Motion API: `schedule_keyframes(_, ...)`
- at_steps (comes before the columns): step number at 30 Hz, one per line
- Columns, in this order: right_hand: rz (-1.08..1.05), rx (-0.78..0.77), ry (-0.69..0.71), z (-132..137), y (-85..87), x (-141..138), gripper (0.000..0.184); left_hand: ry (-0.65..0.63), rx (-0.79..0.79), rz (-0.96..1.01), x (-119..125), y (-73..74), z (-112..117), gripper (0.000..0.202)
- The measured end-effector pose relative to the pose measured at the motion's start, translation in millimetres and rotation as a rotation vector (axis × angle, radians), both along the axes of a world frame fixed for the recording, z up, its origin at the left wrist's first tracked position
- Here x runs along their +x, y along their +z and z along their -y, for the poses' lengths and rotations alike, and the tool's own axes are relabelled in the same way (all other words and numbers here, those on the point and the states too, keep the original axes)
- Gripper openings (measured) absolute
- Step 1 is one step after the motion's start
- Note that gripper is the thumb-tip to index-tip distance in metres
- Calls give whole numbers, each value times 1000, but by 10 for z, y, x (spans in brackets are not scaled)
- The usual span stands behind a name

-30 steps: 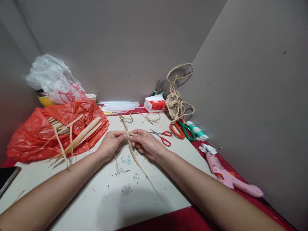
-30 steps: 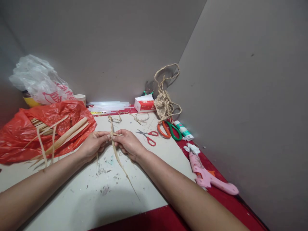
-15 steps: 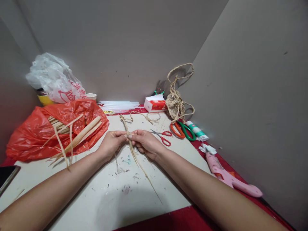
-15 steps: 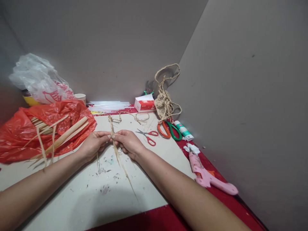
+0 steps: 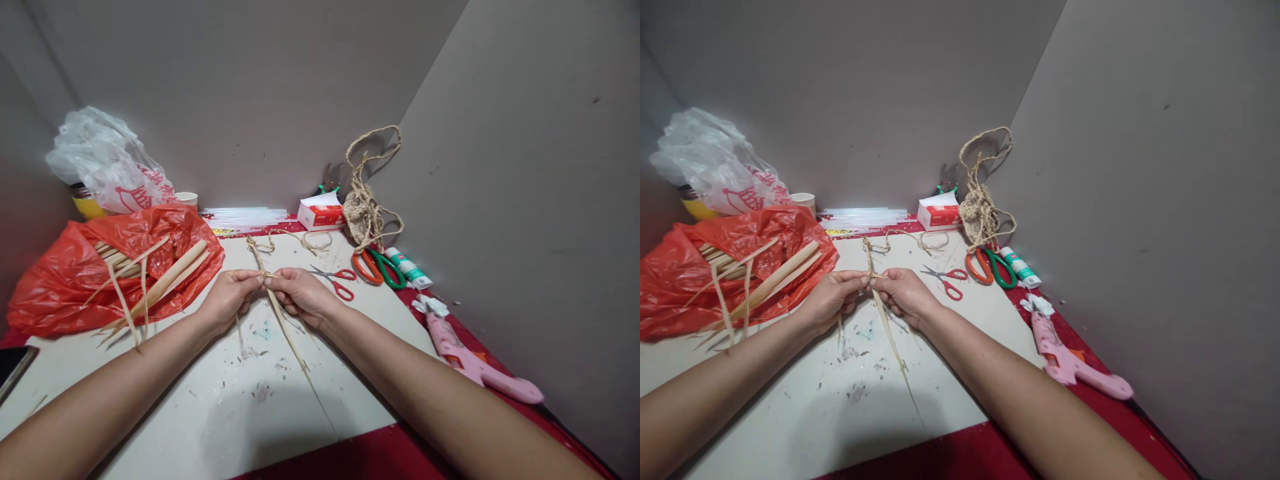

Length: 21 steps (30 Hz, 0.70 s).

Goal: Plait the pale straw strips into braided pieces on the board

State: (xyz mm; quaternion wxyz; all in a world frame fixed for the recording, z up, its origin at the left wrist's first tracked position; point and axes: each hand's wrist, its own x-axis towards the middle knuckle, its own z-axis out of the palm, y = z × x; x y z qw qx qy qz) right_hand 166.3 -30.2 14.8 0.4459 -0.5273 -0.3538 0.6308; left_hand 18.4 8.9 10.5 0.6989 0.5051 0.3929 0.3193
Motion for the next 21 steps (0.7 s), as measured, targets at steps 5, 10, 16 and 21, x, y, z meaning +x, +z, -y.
schedule_keyframes(5, 66, 48, -26, 8, 43, -13, 27, -6, 7, -11, -11, -11, -14, 23)
schedule_keyframes(10, 177, 116, 28, 45, 110, 5, 21, 23, 33, -44, -1, -23, -32, 23)
schedule_keyframes(16, 505, 214, 53, 84, 221, 48, 20, 32, 51, -93, 26, -4, 10, 20)
schedule_keyframes(21, 276, -2, 98, 142, 281, -112, 20, 14, 68, -77, 24, -36, 26, 18)
